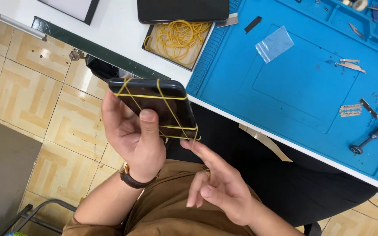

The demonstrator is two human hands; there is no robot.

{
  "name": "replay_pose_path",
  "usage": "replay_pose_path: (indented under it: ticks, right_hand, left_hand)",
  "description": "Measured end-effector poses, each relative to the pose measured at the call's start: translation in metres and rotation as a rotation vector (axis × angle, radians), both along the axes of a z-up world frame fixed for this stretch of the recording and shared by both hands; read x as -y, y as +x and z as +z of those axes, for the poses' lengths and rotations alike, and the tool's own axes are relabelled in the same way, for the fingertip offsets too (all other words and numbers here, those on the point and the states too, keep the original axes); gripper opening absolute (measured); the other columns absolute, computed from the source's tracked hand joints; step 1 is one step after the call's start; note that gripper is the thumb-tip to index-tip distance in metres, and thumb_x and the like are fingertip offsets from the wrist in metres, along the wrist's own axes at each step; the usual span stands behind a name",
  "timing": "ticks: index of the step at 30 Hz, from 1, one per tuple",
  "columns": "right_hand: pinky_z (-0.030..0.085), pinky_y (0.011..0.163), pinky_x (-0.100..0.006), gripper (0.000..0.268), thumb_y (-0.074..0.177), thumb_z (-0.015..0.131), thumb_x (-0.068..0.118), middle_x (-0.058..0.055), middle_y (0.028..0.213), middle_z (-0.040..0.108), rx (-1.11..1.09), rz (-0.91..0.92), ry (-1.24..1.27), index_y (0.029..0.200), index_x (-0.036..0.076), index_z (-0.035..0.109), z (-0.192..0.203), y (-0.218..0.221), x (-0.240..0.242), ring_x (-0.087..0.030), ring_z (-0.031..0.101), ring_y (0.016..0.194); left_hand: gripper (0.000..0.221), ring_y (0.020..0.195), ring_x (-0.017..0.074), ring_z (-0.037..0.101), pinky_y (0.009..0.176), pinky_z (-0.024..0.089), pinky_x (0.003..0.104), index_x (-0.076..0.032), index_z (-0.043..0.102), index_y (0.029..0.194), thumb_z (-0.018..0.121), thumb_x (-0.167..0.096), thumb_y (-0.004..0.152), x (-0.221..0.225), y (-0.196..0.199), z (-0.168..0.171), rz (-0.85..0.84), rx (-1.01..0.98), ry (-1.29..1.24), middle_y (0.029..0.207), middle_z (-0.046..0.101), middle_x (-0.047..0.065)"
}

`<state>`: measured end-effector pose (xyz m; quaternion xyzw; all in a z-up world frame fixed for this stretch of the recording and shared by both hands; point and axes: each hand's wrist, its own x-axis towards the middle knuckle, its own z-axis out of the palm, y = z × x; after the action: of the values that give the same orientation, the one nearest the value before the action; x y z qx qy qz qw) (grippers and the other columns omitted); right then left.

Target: The person wipes the back and front of a black smartphone with a white cloth. They then pick up several yellow rubber bands and wrap them around the phone multiple times, securing it with a crisscross pattern.

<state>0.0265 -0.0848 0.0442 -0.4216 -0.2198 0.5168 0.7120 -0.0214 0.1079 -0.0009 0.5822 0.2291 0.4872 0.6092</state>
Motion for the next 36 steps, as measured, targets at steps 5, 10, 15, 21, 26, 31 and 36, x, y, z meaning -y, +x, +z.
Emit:
replay_pose_path:
  ticks: [5, 10, 15, 21, 26, 31, 36]
  right_hand:
    - [0.068, 0.074, -0.024, 0.050, 0.109, 0.057, 0.019, -0.022, 0.170, 0.045, 0.417, 0.029, -0.187, 0.156, 0.005, 0.045, 0.031, 0.011, -0.029, -0.016, 0.085, 0.082]
    - [0.068, 0.075, -0.025, 0.020, 0.101, 0.070, 0.008, -0.007, 0.131, 0.081, 1.127, -0.158, -0.274, 0.119, 0.010, 0.079, 0.042, 0.041, -0.064, -0.013, 0.086, 0.080]
    - [0.052, 0.060, -0.036, 0.026, 0.103, 0.063, 0.035, 0.007, 0.081, 0.087, 1.116, 0.222, -0.529, 0.106, 0.023, 0.086, 0.063, 0.084, -0.102, -0.016, 0.078, 0.058]
    - [0.053, 0.060, -0.028, 0.030, 0.105, 0.058, 0.036, 0.003, 0.059, 0.079, 0.988, 0.488, -0.597, 0.110, 0.026, 0.087, 0.086, 0.112, -0.140, -0.010, 0.080, 0.048]
    - [0.056, 0.064, -0.026, 0.035, 0.104, 0.059, 0.042, 0.007, 0.075, 0.086, 0.906, 0.496, -0.843, 0.115, 0.029, 0.089, 0.091, 0.114, -0.152, -0.010, 0.086, 0.057]
    - [0.052, 0.054, -0.045, 0.026, 0.111, 0.073, 0.036, 0.005, 0.085, 0.081, 1.621, -0.249, -0.718, 0.124, 0.017, 0.085, 0.019, 0.137, -0.142, -0.024, 0.070, 0.061]
    - [0.052, 0.052, -0.060, 0.021, 0.106, 0.080, 0.041, -0.010, 0.084, 0.078, 1.836, -0.169, -1.064, 0.099, 0.022, 0.081, 0.005, 0.154, -0.157, -0.046, 0.073, 0.077]
  left_hand:
    - [0.061, 0.144, 0.0216, 0.062, 0.128, 0.054, 0.040, -0.008, 0.043, 0.166, 0.069, -0.034, 0.117, -0.033, 0.002, 0.005, -0.009, -0.034, -0.013, 0.157, 0.061, 0.012]
    - [0.053, 0.104, 0.0166, 0.074, 0.093, 0.068, 0.038, -0.012, 0.042, 0.162, 0.067, -0.019, 0.116, -0.054, 0.004, 0.002, -0.068, 0.120, -0.368, 0.130, 0.075, 0.010]
    - [0.050, 0.119, 0.0188, 0.073, 0.111, 0.063, 0.040, -0.014, 0.043, 0.161, 0.067, -0.018, 0.118, -0.065, 0.004, -0.007, -0.033, 0.198, -0.313, 0.139, 0.074, 0.010]
    - [0.042, 0.135, 0.0373, 0.068, 0.130, 0.056, 0.065, -0.021, 0.041, 0.157, 0.065, -0.022, 0.123, -0.075, 0.008, -0.016, 0.008, 0.352, -0.230, 0.147, 0.065, 0.013]
    - [0.052, 0.147, 0.0177, 0.060, 0.136, 0.046, 0.041, -0.021, 0.040, 0.169, 0.065, -0.010, 0.125, -0.100, -0.004, -0.036, 0.253, 0.298, -0.105, 0.162, 0.062, 0.006]
    - [0.035, 0.087, 0.0321, 0.082, 0.051, 0.073, 0.039, -0.010, 0.053, 0.141, 0.055, 0.007, 0.111, -0.092, -0.002, 0.025, -0.040, 0.386, 0.702, 0.116, 0.073, 0.024]
    - [0.035, 0.108, 0.0136, 0.067, 0.097, 0.072, 0.037, -0.016, 0.070, 0.107, 0.039, -0.033, 0.114, -0.050, -0.014, 0.041, -0.317, 0.374, 1.349, 0.116, 0.073, -0.002]
